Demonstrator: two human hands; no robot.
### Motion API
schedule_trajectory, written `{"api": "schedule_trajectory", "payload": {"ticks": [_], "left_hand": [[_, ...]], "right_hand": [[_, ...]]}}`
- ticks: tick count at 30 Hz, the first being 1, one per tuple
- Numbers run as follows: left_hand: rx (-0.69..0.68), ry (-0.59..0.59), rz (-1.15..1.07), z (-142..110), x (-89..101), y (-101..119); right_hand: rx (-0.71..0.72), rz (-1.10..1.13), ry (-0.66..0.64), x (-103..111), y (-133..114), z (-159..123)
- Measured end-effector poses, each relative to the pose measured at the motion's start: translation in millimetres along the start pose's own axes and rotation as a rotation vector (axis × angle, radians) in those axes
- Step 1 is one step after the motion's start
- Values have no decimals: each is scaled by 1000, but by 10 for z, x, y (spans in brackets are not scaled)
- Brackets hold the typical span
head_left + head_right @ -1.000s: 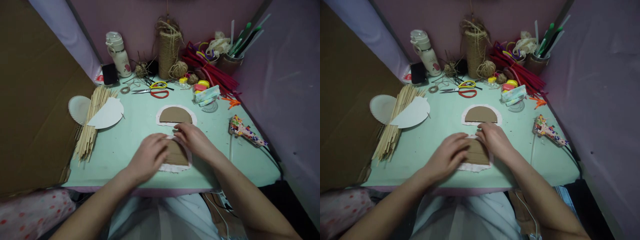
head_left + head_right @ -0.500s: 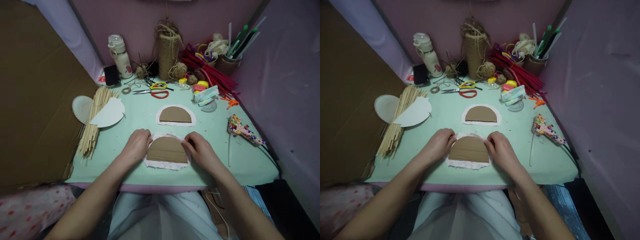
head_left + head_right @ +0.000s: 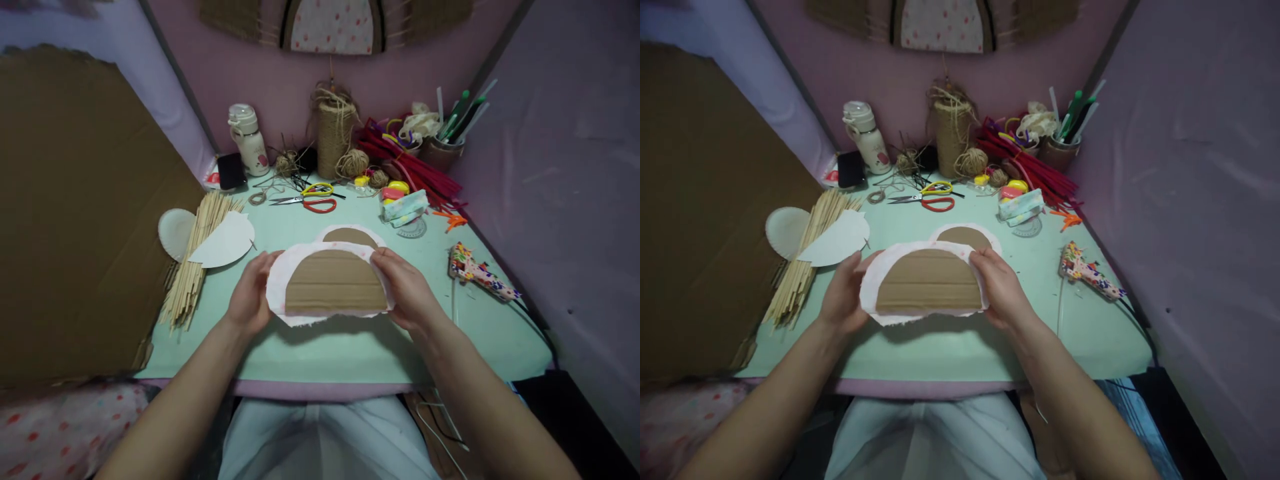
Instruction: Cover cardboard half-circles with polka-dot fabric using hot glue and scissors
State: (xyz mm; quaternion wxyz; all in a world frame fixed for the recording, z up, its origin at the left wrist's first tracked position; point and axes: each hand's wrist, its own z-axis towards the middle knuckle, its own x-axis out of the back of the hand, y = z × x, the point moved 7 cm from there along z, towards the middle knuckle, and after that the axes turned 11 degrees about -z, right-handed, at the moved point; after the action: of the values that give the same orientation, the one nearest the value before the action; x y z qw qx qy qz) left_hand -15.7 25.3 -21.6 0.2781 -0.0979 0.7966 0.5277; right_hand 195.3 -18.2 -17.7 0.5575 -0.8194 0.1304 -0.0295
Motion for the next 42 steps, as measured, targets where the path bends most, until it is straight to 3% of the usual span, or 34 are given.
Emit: {"api": "schedule_trajectory", "payload": {"ticks": [3, 5, 8, 13, 15, 19, 24, 28, 31, 33, 34, 36, 38, 39, 42], "left_hand": [[189, -127, -137, 51, -66, -152], [239, -153, -114, 79, -47, -240], [195, -104, -44, 110, 42, -280], [122, -86, -52, 130, 77, -263], [93, -79, -25, 143, 77, -258], [27, -18, 62, 80, 83, -258], [-49, 58, 305, -224, 96, -203], [-51, 150, 492, -363, 327, -149], [-418, 401, 824, -511, 501, 187], [-654, 457, 1010, -627, 386, 334], [-728, 406, 1078, -642, 256, 340], [-802, 161, 1180, -574, -103, 213], [-786, -146, 1228, -426, -461, -61], [-742, -240, 1257, -330, -577, -216], [-545, -323, 1436, -52, -657, -635]], "right_hand": [[-12, 30, -7, -67, -2, 112], [-23, 32, -11, -83, 66, 187], [-42, 58, -75, -103, 184, 239], [-35, 102, -363, -254, 308, 184], [-18, 79, -390, -281, 351, 181], [77, -61, -261, -210, 354, 153], [124, -269, -115, -53, 287, -153], [90, -579, -33, 174, 371, -354], [149, -1017, 226, 504, 304, -454], [284, -1197, 429, 629, 126, -548], [381, -1241, 490, 618, 29, -589], [596, -1268, 490, 448, -107, -622], [758, -1263, 341, 151, -96, -562], [786, -1259, 244, 6, -28, -499], [807, -1310, 116, -256, 245, -325]]}}
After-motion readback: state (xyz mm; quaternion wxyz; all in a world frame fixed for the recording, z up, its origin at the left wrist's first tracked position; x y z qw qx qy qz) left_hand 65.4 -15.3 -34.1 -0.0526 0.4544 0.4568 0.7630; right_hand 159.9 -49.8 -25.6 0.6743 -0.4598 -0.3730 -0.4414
